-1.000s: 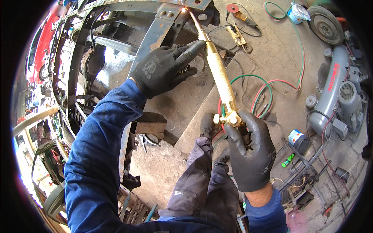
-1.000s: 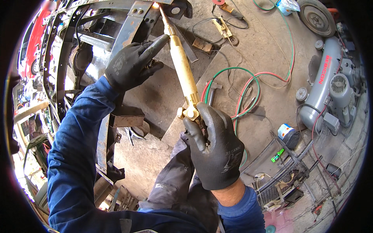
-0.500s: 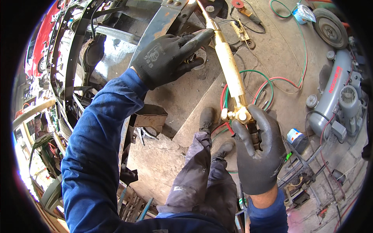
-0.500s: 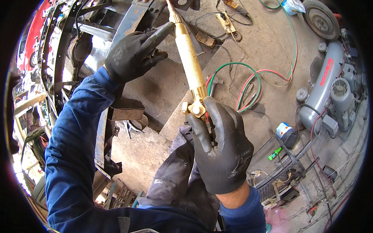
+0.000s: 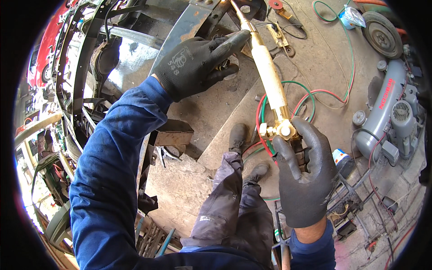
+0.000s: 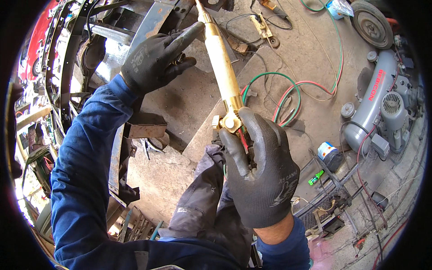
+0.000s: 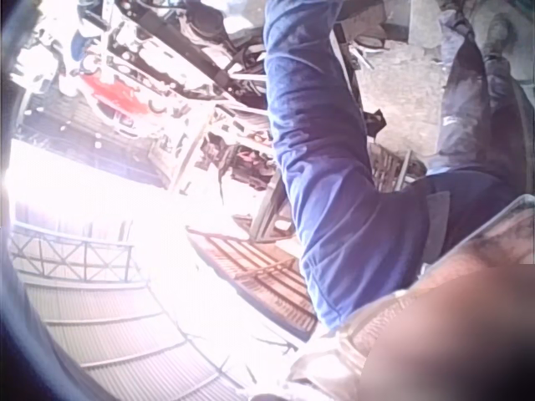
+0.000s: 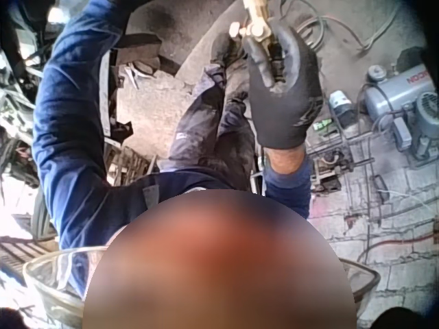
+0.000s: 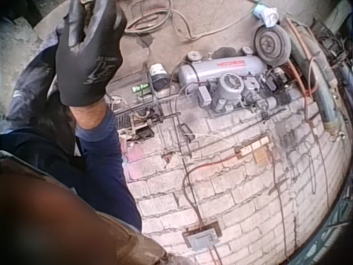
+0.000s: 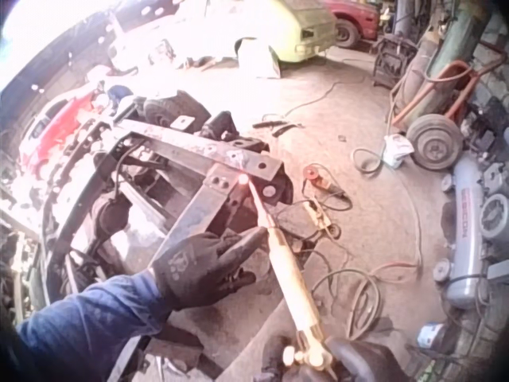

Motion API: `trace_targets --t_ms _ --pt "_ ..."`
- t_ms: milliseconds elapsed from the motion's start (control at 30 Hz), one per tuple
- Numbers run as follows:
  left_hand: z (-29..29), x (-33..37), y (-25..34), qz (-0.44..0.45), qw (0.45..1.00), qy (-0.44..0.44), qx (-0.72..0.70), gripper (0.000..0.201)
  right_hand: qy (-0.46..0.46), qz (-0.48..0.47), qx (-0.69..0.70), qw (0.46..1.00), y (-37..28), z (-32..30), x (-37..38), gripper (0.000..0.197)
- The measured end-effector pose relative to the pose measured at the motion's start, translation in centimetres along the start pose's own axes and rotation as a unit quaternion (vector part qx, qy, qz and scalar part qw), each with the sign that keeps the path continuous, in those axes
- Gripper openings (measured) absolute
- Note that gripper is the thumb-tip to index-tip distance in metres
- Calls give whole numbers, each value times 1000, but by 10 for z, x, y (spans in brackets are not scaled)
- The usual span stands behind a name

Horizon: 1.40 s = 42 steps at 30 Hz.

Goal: The person uses a handheld oxy-acetylene torch to cut a section of a vehicle chassis frame. They then use a hammer to strike and separate the cut metal piece before continuing to cut another section of the frame.

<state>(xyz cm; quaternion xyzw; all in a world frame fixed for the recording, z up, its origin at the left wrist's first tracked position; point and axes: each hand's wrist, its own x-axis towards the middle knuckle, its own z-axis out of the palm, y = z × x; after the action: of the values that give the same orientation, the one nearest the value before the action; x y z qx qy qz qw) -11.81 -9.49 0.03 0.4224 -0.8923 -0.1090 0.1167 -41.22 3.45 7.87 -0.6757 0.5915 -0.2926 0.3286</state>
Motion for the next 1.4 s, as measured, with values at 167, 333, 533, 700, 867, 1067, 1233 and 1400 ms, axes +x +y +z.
trace_targets --t_ms 167,333,533,700,867,1067,1233,1400 --pt "1 1 0 2 1000 16 -6 72 -2 12 15 1000 -1 2 0 45" --pt "0 1 0 -1 1000 -2 0 72 5 -4 8 1000 2 4 0 45" --pt "-1 2 2 1 1000 8 1 69 7 11 12 1000 2 6 -1 44" --pt "-2 2 2 -5 1000 -9 -6 73 9 12 6 1000 2 6 -1 43" --pt "-3 1 3 -12 1000 -15 -2 73 14 6 3 1000 4 6 0 43" --pt "0 1 2 -1 1000 4 -3 72 17 -6 3 1000 4 6 1 42" --pt "1 1 0 12 1000 14 13 76 13 -18 -4 1000 3 5 1 42" --pt "0 1 2 -11 1000 -2 0 71 13 -34 -14 999 5 4 2 44"
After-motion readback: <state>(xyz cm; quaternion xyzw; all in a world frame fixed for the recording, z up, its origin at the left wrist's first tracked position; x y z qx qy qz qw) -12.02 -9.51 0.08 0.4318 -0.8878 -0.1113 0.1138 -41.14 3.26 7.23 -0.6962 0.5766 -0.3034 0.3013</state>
